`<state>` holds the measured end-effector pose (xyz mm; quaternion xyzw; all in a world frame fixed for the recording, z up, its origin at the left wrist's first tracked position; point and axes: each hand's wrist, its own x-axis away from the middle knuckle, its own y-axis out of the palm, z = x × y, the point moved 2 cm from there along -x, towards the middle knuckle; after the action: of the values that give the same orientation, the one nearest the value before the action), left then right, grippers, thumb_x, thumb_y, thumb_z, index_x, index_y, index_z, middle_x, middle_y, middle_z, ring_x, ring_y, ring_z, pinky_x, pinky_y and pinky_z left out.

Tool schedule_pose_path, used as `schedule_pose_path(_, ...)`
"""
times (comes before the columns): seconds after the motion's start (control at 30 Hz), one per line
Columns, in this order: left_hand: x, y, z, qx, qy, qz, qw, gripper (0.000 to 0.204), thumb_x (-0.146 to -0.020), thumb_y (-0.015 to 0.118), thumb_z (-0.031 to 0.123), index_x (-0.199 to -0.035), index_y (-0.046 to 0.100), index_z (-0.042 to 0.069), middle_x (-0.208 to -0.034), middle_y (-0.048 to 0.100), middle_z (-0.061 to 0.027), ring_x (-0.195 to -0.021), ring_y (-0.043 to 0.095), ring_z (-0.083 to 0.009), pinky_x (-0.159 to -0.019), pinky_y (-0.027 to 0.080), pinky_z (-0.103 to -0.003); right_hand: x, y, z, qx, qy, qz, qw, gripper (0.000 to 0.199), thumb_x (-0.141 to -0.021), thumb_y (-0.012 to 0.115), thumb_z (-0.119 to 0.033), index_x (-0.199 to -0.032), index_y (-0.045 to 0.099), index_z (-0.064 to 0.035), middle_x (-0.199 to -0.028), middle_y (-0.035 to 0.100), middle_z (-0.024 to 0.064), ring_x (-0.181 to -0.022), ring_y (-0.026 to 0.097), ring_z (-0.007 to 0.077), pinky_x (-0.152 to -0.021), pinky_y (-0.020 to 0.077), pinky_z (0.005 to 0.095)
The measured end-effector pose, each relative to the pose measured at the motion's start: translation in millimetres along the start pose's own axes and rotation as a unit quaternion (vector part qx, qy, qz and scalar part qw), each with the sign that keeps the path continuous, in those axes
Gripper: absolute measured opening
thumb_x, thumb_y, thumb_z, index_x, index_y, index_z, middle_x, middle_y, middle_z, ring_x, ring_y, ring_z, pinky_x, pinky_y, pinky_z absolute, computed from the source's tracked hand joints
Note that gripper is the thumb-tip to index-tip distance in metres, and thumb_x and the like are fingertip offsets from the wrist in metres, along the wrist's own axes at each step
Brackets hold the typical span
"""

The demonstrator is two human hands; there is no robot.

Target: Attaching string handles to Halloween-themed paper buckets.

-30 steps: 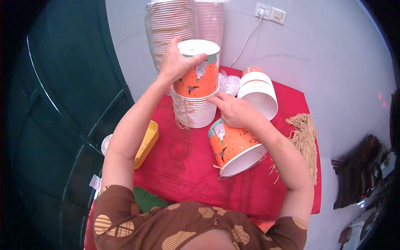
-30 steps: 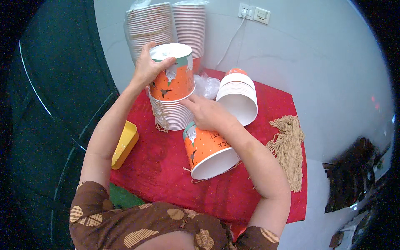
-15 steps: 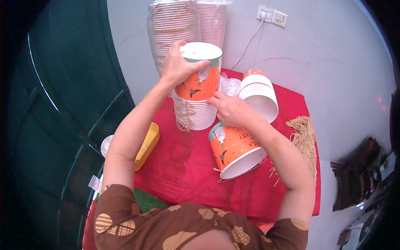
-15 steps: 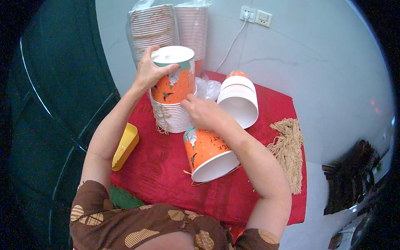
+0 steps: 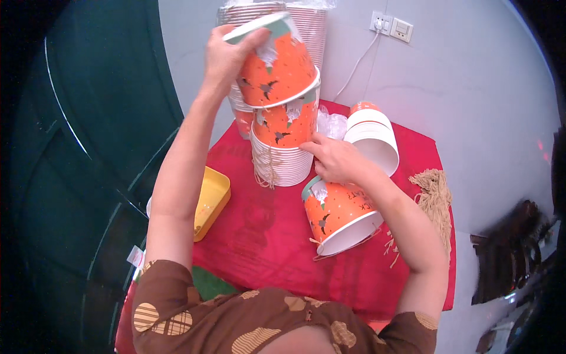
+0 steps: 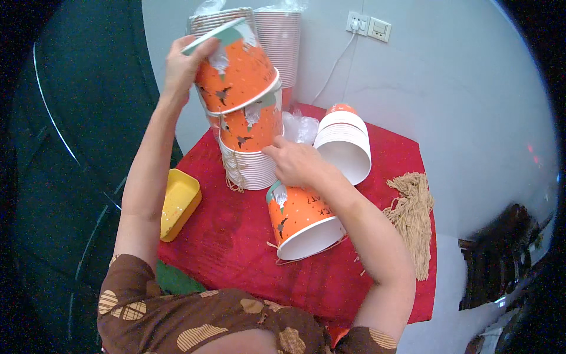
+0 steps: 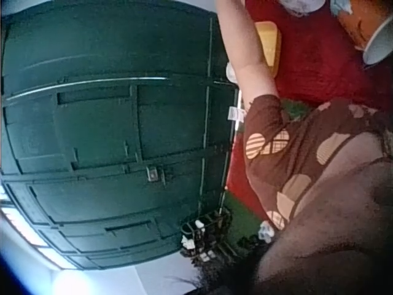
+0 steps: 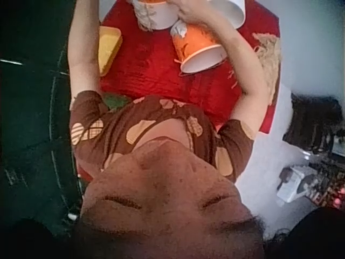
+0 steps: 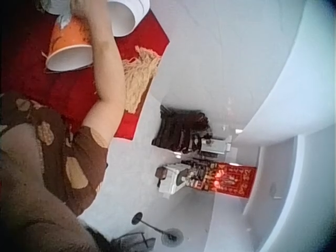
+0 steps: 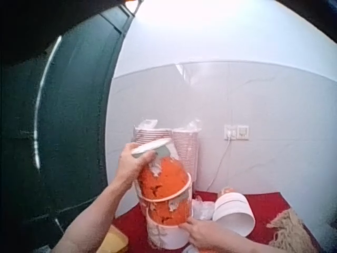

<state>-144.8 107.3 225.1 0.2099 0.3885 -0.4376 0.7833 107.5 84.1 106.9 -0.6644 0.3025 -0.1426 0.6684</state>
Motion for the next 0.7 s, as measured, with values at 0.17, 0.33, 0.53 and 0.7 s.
schedule_pose_path(0.17, -9.7, -67.3, -22.6, 0.151, -0.080, 0.036, 0.985, 0.083, -0.076, 0.073, 0.059, -0.123, 0.053, -0.006, -0.112, 0.061, -0.0133, -0.100, 0.060, -0.0184, -0.087, 0.048, -0.032, 24.6, -29.1, 0.1, -0.078, 0.020, 0.085, 0.993, 0.053, -0.081, 0.054, -0.002, -0.133, 0.049, -0.0079, -0.122, 0.054, 0.0139, -0.090, 0.061, 0.0273, -0.078, 0.0506, 0.0364)
schedule_pose_path(0.33, -2.0, -121.1, -25.6, 0.304, -0.101, 0.135, 0.938, 0.069, -0.086, 0.063, 0.056, -0.133, 0.049, 0.007, -0.129, 0.056, -0.0093, -0.120, 0.055, -0.0231, -0.102, 0.046, -0.043, 65.0, -58.9, -15.1, -0.160, -0.003, 0.174, 0.972, 0.048, -0.083, 0.053, 0.003, -0.131, 0.050, -0.0032, -0.116, 0.057, 0.0137, -0.087, 0.061, 0.0228, -0.074, 0.0503, 0.0322)
schedule_pose_path(0.53, 34.6, -127.6, -10.4, 0.419, -0.171, 0.133, 0.882, 0.066, -0.089, 0.054, 0.059, -0.133, 0.049, 0.009, -0.128, 0.058, -0.0083, -0.116, 0.058, -0.0231, -0.097, 0.050, -0.045, 100.5, -66.9, -34.3, -0.205, -0.011, 0.255, 0.945, 0.040, -0.082, 0.053, 0.008, -0.121, 0.057, 0.0015, -0.106, 0.063, 0.0147, -0.085, 0.064, 0.0205, -0.071, 0.0516, 0.0311)
schedule_pose_path(0.7, 62.5, -110.4, -0.9, 0.429, -0.205, 0.146, 0.867, 0.069, -0.090, 0.044, 0.065, -0.138, 0.048, 0.015, -0.131, 0.057, -0.0084, -0.117, 0.057, -0.0275, -0.094, 0.051, -0.048, 125.8, -80.7, -61.1, -0.162, -0.006, 0.346, 0.924, 0.032, -0.078, 0.053, 0.011, -0.107, 0.064, 0.0043, -0.104, 0.066, 0.0186, -0.091, 0.067, 0.0259, -0.077, 0.0527, 0.0318)
